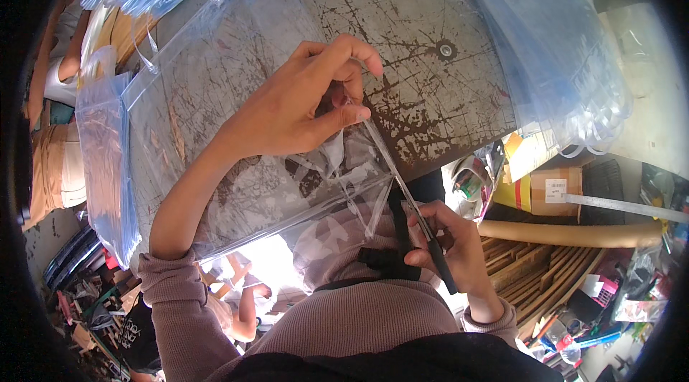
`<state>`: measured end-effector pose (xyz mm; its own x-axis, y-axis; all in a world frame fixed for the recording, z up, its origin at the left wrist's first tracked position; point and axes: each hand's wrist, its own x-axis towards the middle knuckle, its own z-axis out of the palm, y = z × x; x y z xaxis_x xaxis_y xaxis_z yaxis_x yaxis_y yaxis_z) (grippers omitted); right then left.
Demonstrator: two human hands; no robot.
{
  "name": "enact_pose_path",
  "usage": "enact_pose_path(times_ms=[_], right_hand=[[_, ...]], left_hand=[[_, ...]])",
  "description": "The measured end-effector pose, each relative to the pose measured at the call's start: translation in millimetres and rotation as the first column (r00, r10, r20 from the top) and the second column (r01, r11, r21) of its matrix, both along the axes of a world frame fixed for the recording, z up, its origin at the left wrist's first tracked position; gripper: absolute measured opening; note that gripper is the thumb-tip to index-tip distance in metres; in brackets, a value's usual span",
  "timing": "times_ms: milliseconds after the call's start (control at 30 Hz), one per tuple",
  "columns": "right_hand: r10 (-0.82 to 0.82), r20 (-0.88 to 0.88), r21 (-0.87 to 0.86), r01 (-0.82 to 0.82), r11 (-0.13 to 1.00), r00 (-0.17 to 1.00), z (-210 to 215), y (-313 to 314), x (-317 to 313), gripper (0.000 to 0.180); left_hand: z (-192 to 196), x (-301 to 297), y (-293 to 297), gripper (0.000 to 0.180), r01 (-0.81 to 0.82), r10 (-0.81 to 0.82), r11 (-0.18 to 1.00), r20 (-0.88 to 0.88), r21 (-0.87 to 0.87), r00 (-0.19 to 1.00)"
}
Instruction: The person handles clear plastic bags on a workbench, unfolding and opening them by hand, and trims the edges of the plastic using scissors.
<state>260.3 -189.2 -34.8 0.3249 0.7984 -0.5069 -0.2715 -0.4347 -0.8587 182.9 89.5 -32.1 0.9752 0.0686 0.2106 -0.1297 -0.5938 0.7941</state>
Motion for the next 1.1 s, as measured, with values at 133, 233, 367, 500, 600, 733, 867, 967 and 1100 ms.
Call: enact_pose_path(times_ms=[133,233,367,500,600,733,867,967,1100], right_hand=[[-0.032,-0.011,0.043,0.033,0.999,0.999,-1.5,-0.8,-2.3,0.058],[-0.018,0.01,0.042,0.018,0.999,1.0,-2.4,-1.7,-1.3,0.06],[-0.055,-0.016,0.06,0.056,0.997,0.998,-6.4,-2.2,-4.3,0.062],[-0.029,-0.011,0.062,0.03,0.998,1.0,-4.2,2.5,-1.9,0.063],[-0.042,-0.03,0.06,0.044,0.997,0.999,-1.4,7.7,-0.7,0.065],[-0.02,0.027,0.046,0.019,0.999,0.999,0.0,8.5,2.3,0.066],[0.0,0.087,0.04,-0.003,0.999,0.996,-4.4,3.6,2.4,0.065],[0.011,0.087,0.002,-0.011,1.0,0.996,-1.4,3.3,1.8,0.063],[0.005,0.074,0.006,-0.005,1.0,0.997,-5.7,0.7,2.8,0.062]], left_hand=[[0.5,0.0,0.2,0.034,0.001,-0.001,1.0,-0.005,0.001,1.0],[-0.5,0.1,0.4,0.034,0.003,-0.003,1.0,-0.011,0.0,1.0],[-1.1,1.7,0.8,0.035,-0.01,0.009,0.996,-0.01,-0.083,1.0],[-4.4,2.2,2.6,0.037,0.0,0.003,0.988,0.024,-0.157,1.0],[-2.9,3.3,3.1,0.039,-0.008,0.013,0.99,0.035,-0.138,0.999],[-4.1,4.0,2.7,0.04,-0.019,0.026,0.992,0.057,-0.122,0.998],[-2.1,3.4,5.1,0.037,-0.023,0.025,0.996,0.022,-0.092,0.999],[0.9,2.6,6.2,0.033,-0.028,0.027,0.995,-0.011,-0.101,1.0],[2.1,2.7,5.2,0.031,-0.039,0.036,0.995,-0.046,-0.086,0.998]])
